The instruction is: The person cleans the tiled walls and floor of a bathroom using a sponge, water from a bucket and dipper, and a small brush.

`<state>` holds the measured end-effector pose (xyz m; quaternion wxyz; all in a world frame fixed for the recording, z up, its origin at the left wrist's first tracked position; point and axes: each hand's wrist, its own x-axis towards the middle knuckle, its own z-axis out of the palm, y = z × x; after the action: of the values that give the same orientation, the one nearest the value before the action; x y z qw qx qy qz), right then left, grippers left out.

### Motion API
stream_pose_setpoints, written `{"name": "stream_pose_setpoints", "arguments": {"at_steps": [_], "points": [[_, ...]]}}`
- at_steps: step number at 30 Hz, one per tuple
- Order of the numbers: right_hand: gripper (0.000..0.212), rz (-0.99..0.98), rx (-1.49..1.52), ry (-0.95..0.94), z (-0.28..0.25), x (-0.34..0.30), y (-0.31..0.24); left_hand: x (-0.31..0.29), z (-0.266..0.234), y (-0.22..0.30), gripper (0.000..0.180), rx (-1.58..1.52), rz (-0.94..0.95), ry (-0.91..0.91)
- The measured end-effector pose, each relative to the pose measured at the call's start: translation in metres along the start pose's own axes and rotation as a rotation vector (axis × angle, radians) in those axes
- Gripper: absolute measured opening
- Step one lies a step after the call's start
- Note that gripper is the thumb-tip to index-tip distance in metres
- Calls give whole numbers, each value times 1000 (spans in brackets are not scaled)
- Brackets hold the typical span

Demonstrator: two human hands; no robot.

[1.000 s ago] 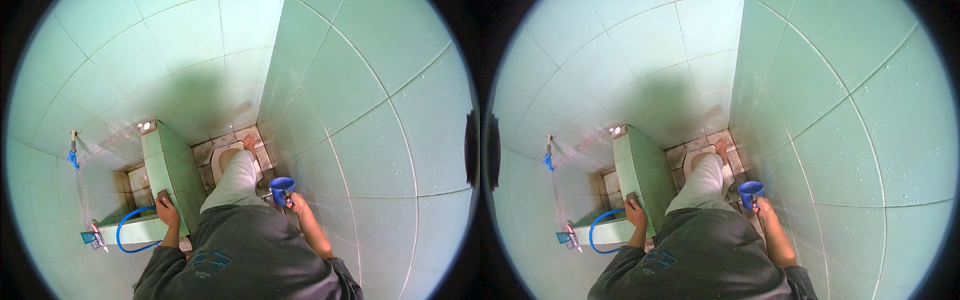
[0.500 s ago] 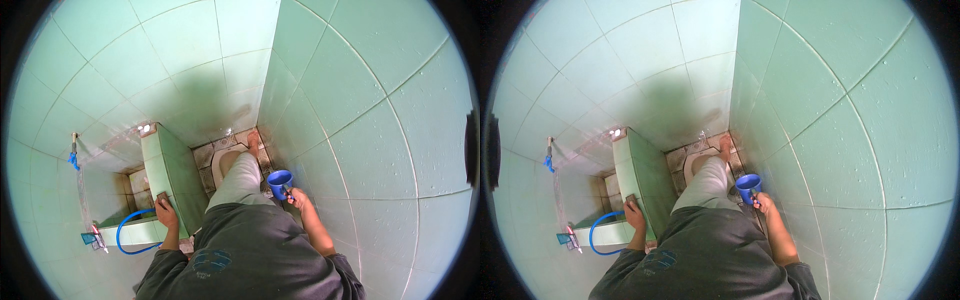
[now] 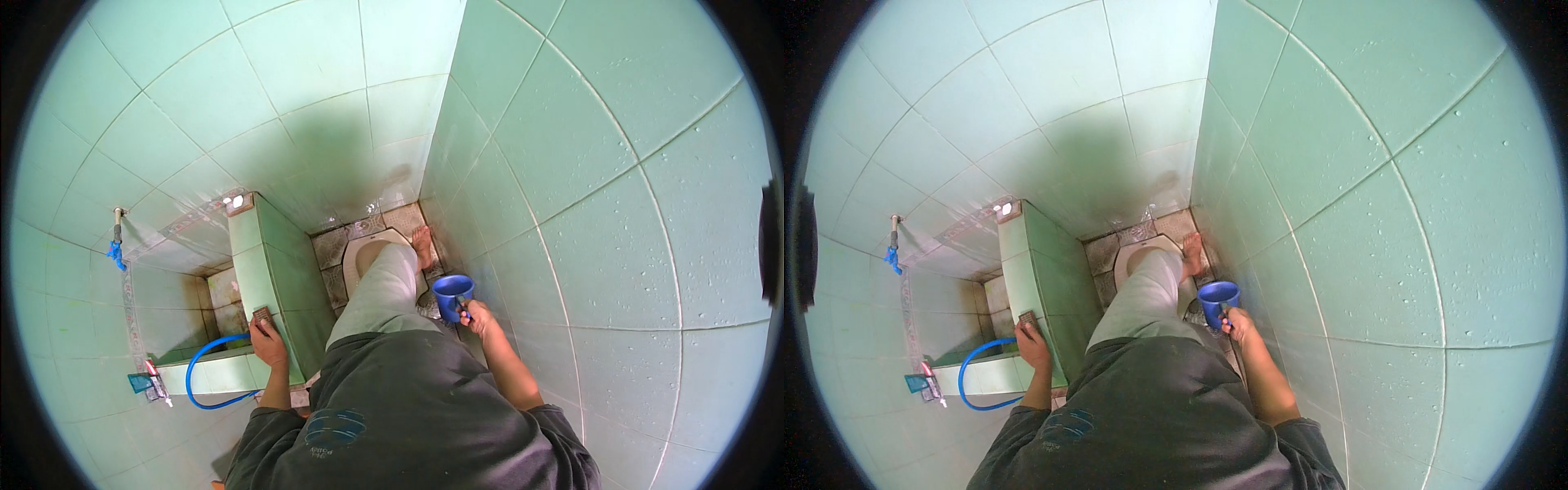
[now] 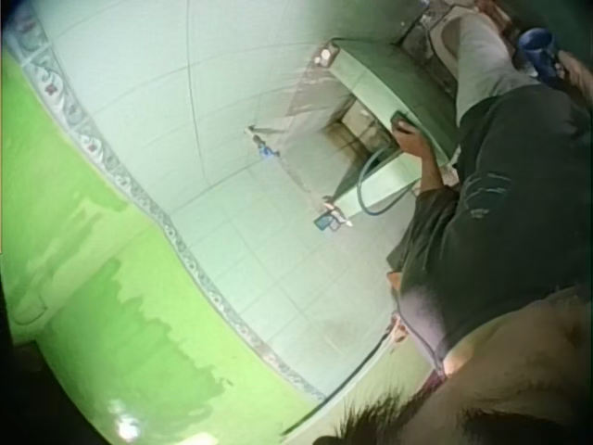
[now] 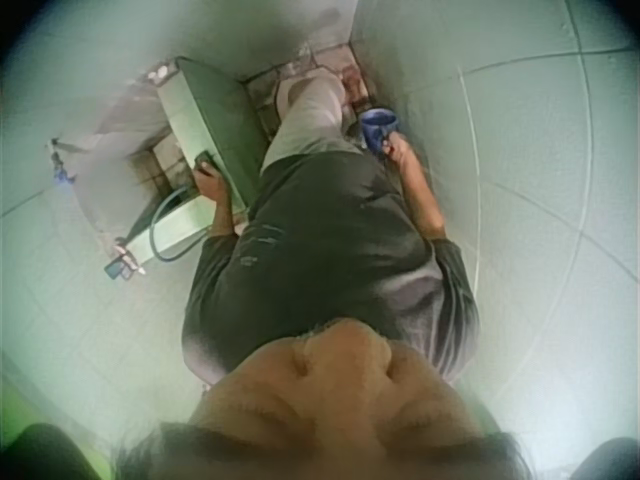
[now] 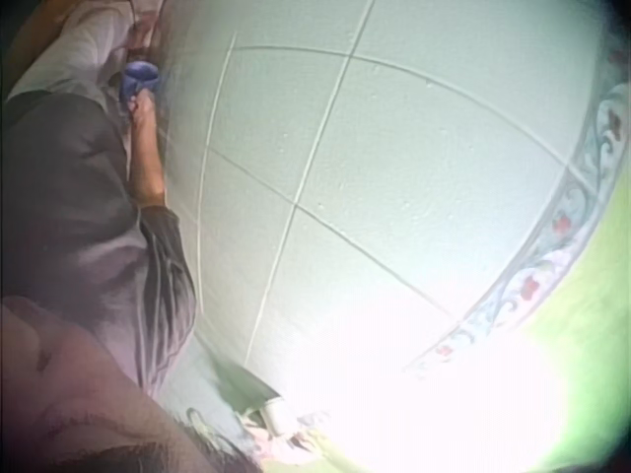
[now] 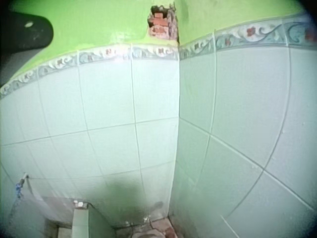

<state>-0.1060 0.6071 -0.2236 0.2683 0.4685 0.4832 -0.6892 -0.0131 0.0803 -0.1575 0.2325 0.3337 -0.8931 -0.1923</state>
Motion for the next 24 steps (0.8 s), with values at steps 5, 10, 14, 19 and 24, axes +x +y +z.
{"name": "stream_pose_setpoints", "arguments": {"at_steps": [5,10,14,19,24], "points": [[10,12,14,33,3,-10,11,-2,-6,3,45,3,2,6],[12,15,22,68,-4,-7,26,2,-3,8,45,-6,-12,-33],[11,31,32,125,2,-9,27,4,-2,3,43,-15,-8,-23],[9,60,-66,151,7,12,37,-4,-5,-3,43,24,-58,18],[2,17,-208,144,32,54,34,10,-2,10,41,-74,-55,-27]]}}
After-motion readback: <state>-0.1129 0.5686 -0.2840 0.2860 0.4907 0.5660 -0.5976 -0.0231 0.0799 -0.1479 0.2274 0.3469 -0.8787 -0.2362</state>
